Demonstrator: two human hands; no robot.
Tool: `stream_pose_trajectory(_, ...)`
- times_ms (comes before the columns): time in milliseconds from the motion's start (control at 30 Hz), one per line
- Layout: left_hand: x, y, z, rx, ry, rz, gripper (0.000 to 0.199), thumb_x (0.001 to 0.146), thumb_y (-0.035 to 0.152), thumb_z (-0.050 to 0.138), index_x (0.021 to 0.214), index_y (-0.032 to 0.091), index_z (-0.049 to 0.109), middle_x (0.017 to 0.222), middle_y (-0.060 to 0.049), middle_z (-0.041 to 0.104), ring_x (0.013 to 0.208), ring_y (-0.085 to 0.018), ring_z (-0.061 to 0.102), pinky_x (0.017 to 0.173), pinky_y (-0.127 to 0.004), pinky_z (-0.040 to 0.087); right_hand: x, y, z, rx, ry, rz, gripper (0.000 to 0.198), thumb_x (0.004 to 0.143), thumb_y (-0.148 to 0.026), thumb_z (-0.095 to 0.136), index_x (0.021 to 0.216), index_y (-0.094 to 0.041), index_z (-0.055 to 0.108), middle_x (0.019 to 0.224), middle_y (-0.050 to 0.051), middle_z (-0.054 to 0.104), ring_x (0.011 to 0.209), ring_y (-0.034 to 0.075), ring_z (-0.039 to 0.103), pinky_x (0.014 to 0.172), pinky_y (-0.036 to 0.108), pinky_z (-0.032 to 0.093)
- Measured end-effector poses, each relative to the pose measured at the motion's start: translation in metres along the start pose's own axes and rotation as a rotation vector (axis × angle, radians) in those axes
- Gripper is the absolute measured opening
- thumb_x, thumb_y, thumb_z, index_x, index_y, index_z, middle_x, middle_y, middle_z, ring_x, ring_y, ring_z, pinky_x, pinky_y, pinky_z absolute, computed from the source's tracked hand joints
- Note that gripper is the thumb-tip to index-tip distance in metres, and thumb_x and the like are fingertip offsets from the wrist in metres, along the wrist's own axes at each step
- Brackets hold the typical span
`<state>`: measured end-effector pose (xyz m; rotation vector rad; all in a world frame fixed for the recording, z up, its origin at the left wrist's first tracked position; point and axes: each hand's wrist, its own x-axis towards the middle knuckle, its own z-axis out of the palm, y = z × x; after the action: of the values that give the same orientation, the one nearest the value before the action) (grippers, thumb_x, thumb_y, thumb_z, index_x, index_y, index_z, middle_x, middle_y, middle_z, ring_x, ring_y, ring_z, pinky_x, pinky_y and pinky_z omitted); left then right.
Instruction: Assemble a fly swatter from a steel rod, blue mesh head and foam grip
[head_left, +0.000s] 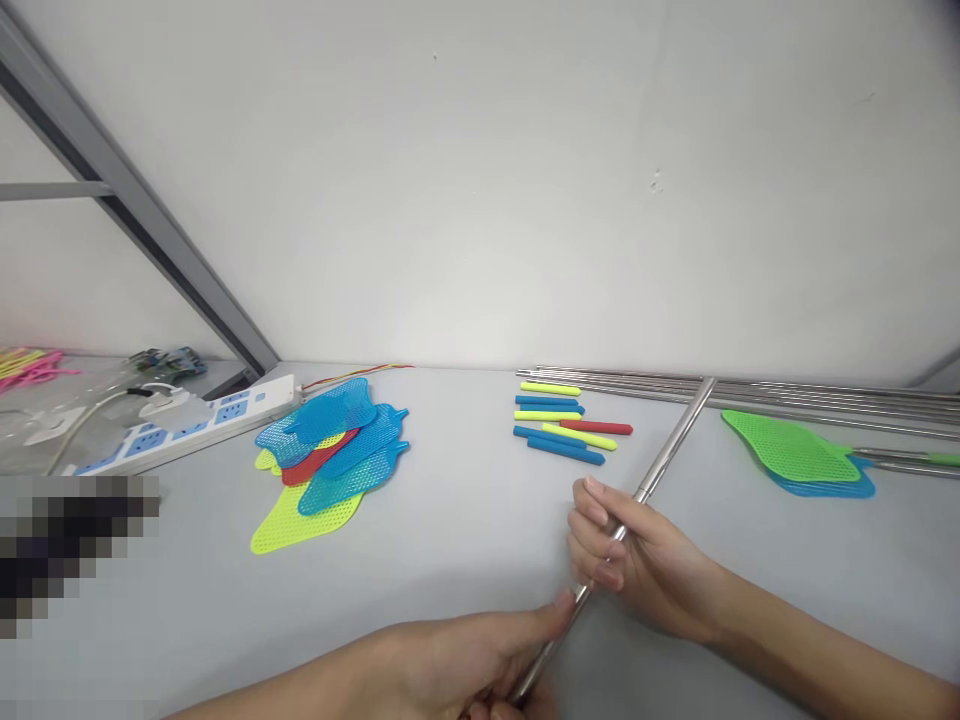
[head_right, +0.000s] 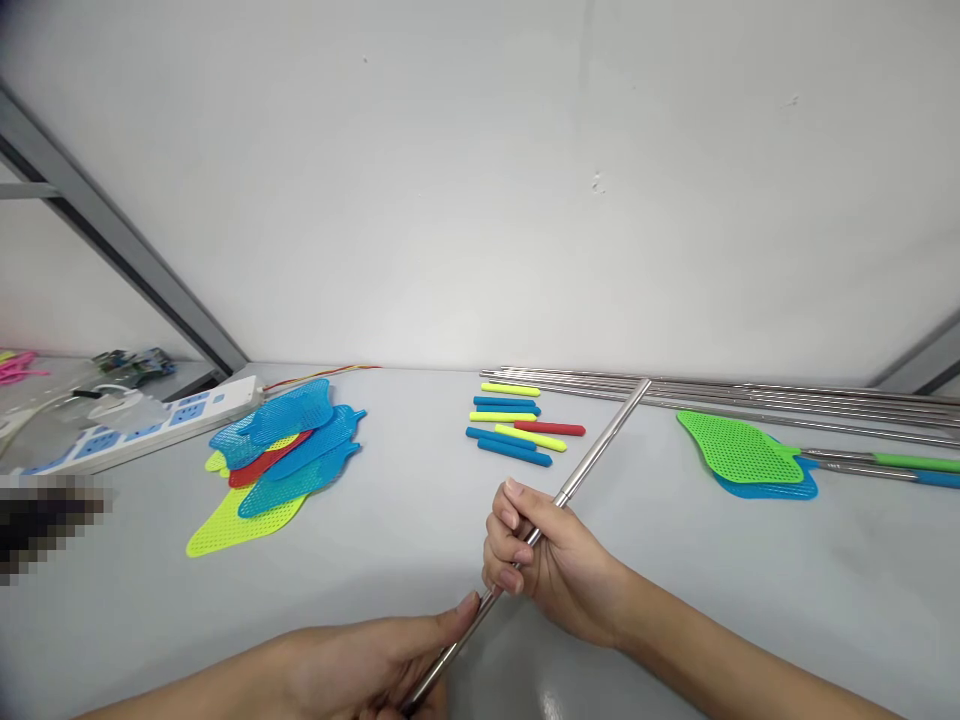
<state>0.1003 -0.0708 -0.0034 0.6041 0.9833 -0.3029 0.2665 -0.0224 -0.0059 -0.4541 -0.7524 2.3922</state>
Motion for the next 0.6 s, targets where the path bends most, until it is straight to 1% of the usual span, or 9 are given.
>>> stream_pose_trajectory(200,0.0031,-0.0050,-0.0027,0.038,-0.043,0.119,0.069,0.066,0.075,-0.005,0.037,0.018,0.023,0.029,0.005,0.014,0.023,-0.005,0.009,0.025,-0.021,0.004,0.0020,0.0006,-0.0037,0.014,0.001,0.000,0.032,0.089,-0.033,0.030,0.065,-0.016,0.041,0.050,-0.005,0.029,0.045,0.007,0.035,0.054,0.023,0.031)
stream_pose_trajectory(433,0.0031,-0.0076,-0.0045,0.008,-0.083,0.119,0.069,0.066,0.074,-0.004,0.038,0.018,0.024,0.029,0.005,0.015,0.023,-0.006,0.009,0.025,-0.022,0.002,0.0014,0.0014,-0.0042,0.003,-0.001,-0.007,0.033,0.090,-0.033,0.028,0.065,-0.016,0.040,0.050,-0.005,0.028,0.045,0.007,0.034,0.053,0.023,0.030)
stream_pose_trajectory(600,0.0045,-0.0104,-0.0031,-0.028,-0.060,0.186,0.067,0.067,0.075,0.004,0.038,0.019,0.026,0.030,0.005,0.016,0.024,-0.007,0.010,0.024,-0.023,0.003,0.0015,0.0042,-0.0050,-0.001,0.003,-0.008,0.031,0.089,-0.036,0.031,0.065,-0.017,0.040,0.051,-0.005,0.028,0.045,0.008,0.034,0.053,0.023,0.028)
